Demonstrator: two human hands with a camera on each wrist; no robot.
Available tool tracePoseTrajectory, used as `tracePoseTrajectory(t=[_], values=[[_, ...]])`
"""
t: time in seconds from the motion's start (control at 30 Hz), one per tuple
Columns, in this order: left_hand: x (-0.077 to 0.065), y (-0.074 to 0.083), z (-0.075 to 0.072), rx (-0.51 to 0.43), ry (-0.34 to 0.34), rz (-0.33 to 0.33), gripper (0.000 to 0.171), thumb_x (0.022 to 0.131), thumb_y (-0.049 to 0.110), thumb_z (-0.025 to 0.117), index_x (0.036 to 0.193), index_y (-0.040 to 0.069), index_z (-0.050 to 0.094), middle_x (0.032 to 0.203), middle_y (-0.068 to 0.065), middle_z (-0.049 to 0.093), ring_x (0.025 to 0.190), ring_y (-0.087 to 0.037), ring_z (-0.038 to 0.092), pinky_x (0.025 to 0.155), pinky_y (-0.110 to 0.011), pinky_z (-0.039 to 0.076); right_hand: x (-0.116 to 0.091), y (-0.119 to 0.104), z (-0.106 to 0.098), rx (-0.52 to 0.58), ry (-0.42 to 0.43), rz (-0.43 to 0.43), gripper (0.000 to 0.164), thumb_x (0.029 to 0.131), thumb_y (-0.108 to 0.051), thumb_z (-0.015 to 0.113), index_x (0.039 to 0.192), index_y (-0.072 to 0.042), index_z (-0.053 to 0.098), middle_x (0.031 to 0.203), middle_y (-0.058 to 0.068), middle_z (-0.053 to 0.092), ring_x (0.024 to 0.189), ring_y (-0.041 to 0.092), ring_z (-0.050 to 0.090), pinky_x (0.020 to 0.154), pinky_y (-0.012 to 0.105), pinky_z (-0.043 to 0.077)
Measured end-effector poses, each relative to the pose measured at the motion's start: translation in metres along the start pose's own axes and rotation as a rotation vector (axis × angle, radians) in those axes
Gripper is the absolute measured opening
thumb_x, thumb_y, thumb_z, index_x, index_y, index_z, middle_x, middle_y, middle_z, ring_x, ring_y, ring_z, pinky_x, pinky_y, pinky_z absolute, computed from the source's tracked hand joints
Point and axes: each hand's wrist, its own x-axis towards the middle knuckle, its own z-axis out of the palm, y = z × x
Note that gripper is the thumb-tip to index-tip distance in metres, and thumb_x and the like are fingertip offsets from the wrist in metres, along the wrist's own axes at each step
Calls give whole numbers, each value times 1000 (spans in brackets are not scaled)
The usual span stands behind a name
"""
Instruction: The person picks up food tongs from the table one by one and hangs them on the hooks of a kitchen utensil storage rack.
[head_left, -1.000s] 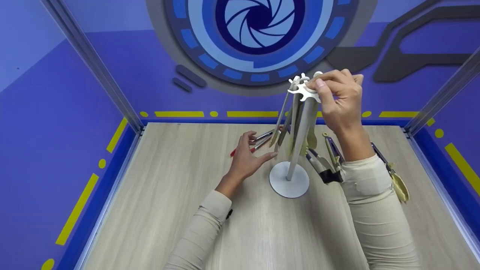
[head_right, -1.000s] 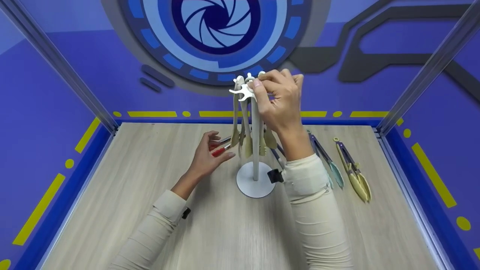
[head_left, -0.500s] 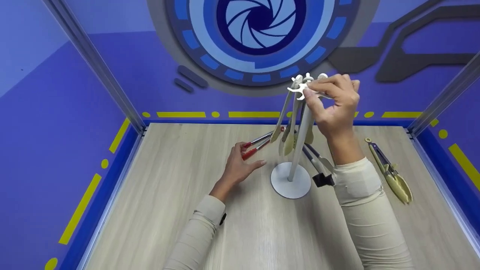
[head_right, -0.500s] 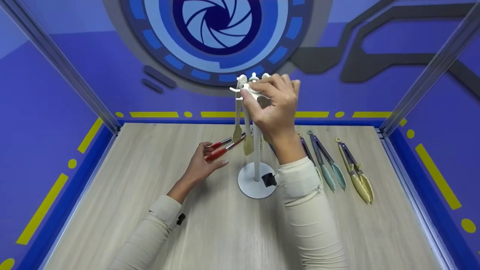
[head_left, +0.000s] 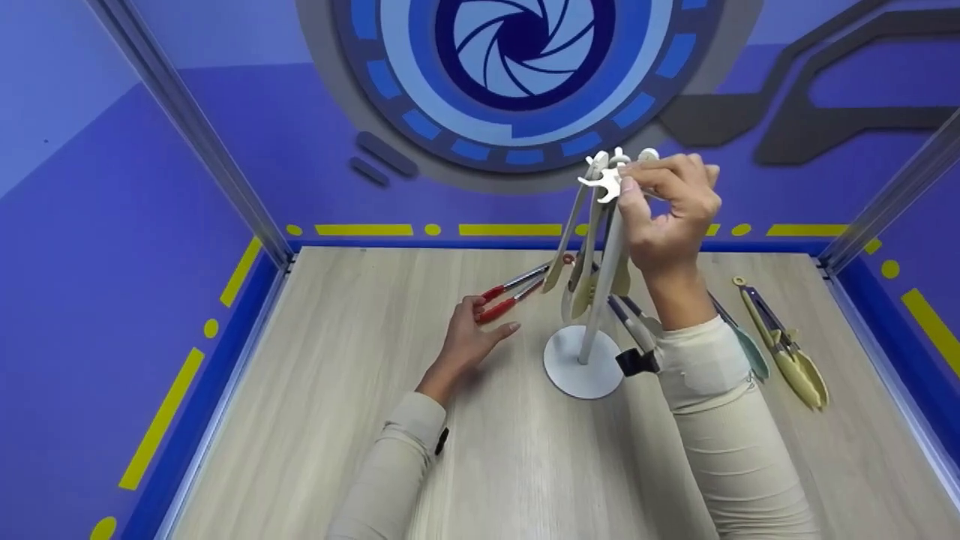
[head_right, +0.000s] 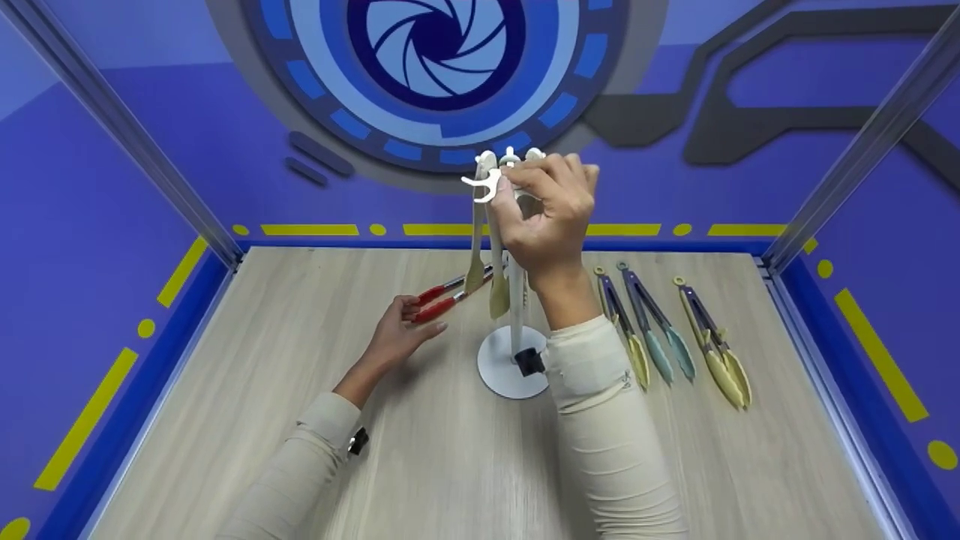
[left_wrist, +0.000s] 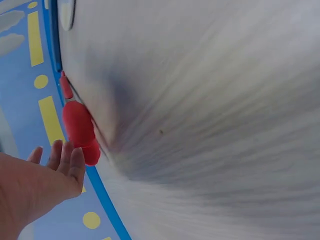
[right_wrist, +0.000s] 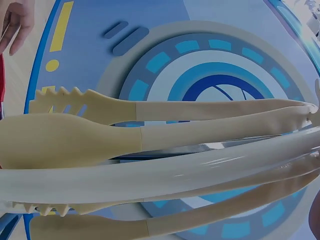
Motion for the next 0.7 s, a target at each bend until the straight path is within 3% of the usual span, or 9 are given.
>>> tracePoseTrajectory(t=[0.1, 0.33, 0.47, 0.57, 0.7], values=[[4, -2, 5, 86, 36, 33, 76, 91, 39, 85, 150, 7, 47, 150, -17, 58, 140, -32, 56, 121, -49, 48, 1, -1, 0, -13, 1, -1, 27, 81, -20, 68, 71, 2, 79, 74, 23, 73, 79, 5, 52, 92, 25, 27], [17, 3, 25, 369, 105, 139, 68, 94, 42, 81, 147, 9, 54, 145, -11, 60, 135, -28, 53, 116, -45, 47, 6, -3, -3, -65, -22, -34, 28, 83, -18, 66, 72, 3, 80, 72, 23, 72, 72, 39, 57, 94, 23, 29], [32, 8, 33, 511, 138, 213, 63, 95, 39, 80, 144, 7, 57, 145, -11, 60, 140, -30, 52, 118, -46, 43, 7, -4, -4, -88, -43, -43, 27, 84, -18, 64, 75, 2, 81, 73, 22, 72, 72, 41, 59, 95, 22, 29], [44, 11, 38, 628, 82, 203, 68, 97, 40, 77, 151, 7, 51, 155, -14, 55, 151, -33, 46, 125, -48, 37, 6, -3, -4, -97, -43, -48, 28, 84, -17, 63, 74, 2, 81, 73, 22, 72, 72, 41, 60, 95, 23, 28], [59, 9, 39, 709, -52, 105, 78, 102, 41, 69, 165, 10, 35, 172, -20, 36, 163, -38, 28, 133, -54, 25, 5, -2, -2, -106, -35, -59, 27, 84, -16, 63, 74, 2, 80, 72, 21, 71, 72, 40, 60, 95, 24, 28]])
